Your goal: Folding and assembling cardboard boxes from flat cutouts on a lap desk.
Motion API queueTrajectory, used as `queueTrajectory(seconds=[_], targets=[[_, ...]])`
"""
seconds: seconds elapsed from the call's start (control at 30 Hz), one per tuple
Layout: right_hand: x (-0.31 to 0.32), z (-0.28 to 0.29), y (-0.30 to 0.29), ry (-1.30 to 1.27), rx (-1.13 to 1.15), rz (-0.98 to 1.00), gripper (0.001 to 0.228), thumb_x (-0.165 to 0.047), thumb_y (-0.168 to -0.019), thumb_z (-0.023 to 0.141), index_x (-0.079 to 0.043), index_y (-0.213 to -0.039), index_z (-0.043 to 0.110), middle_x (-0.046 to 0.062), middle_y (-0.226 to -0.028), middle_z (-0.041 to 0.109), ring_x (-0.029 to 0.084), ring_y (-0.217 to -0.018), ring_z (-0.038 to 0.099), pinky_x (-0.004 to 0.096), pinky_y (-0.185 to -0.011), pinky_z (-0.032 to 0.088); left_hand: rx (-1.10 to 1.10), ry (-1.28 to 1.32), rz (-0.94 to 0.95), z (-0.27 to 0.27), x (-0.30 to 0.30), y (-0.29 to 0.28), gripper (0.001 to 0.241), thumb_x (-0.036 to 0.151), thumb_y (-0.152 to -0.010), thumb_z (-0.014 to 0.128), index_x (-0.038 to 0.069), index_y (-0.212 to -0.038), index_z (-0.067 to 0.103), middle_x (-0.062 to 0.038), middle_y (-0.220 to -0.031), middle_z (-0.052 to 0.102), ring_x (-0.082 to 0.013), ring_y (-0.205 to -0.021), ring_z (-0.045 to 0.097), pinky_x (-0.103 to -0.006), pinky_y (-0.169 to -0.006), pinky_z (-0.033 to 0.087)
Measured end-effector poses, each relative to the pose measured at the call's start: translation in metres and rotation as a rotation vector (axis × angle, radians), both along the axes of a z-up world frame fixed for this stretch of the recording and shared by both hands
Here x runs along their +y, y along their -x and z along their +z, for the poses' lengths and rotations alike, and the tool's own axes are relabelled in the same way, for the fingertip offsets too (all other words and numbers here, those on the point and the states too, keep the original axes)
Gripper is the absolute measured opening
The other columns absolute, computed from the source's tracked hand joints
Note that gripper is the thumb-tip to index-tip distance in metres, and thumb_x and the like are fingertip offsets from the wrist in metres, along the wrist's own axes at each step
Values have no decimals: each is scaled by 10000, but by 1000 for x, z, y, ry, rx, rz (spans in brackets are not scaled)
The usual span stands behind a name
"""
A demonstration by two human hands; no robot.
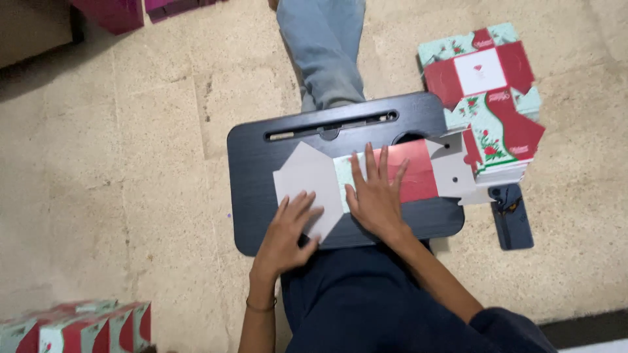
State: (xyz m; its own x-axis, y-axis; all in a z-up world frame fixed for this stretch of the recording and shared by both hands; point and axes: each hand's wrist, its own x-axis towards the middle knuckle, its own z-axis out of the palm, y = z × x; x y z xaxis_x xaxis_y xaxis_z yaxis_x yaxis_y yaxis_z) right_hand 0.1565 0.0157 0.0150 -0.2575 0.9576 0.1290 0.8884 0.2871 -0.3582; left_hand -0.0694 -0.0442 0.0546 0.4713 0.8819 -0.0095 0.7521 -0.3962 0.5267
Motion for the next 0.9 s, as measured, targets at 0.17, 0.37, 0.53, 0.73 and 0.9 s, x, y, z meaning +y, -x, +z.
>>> queueTrajectory(seconds=[0.17, 0.37, 0.53, 0.73, 0.9], targets=[[1, 2, -27, -31, -65, -43, 665, -350, -979, 548, 71, -1487, 463, 330, -1615, 328, 502, -1546, 176, 754, -1149, -103, 14, 27, -65, -4, 1, -17, 730, 558, -796, 766, 235, -1424, 579, -86, -1559, 467, -307, -1466, 376, -558, -1228, 169], [2, -1, -42, -87, 4, 107, 669, -154, -913, 620, -48, -1545, 427, 283, -1611, 345, 509, -1524, 210, 710, -1187, 88, -77, -55, -33, -10, 1, -27, 498, 486, -832, 767, 217, -1248, 714, -99, -1437, 607, -289, -1383, 505, -562, -1182, 265], [-1, -28, -41, -9, 110, 223, 626, 21, -860, 584, -142, -1464, 556, 204, -1558, 462, 454, -1509, 310, 595, -1235, 202, -160, -113, 156, -27, 14, -37, 228, 381, -985, 646, 201, -979, 787, -49, -1157, 767, -173, -1183, 681, -447, -1122, 388], [-5, -3, -35, 69, 324, 166, 437, -158, -999, 506, -140, -1423, 607, 169, -1558, 477, 423, -1521, 288, 562, -1244, 150, -104, -370, 552, -41, 17, -61, 513, 319, -821, 851, 142, -1272, 683, -207, -1432, 529, -423, -1405, 417, -589, -1143, 306], [-9, 2, -20, 107, 58, 128, 844, -633, -906, 642, -105, -1535, 447, 215, -1639, 332, 438, -1555, 169, 595, -1255, 43, -61, -139, 733, -26, 7, -66, 1139, 518, -800, 834, -100, -1549, 238, -380, -1591, 253, -508, -1510, 182, -632, -1203, 18]])
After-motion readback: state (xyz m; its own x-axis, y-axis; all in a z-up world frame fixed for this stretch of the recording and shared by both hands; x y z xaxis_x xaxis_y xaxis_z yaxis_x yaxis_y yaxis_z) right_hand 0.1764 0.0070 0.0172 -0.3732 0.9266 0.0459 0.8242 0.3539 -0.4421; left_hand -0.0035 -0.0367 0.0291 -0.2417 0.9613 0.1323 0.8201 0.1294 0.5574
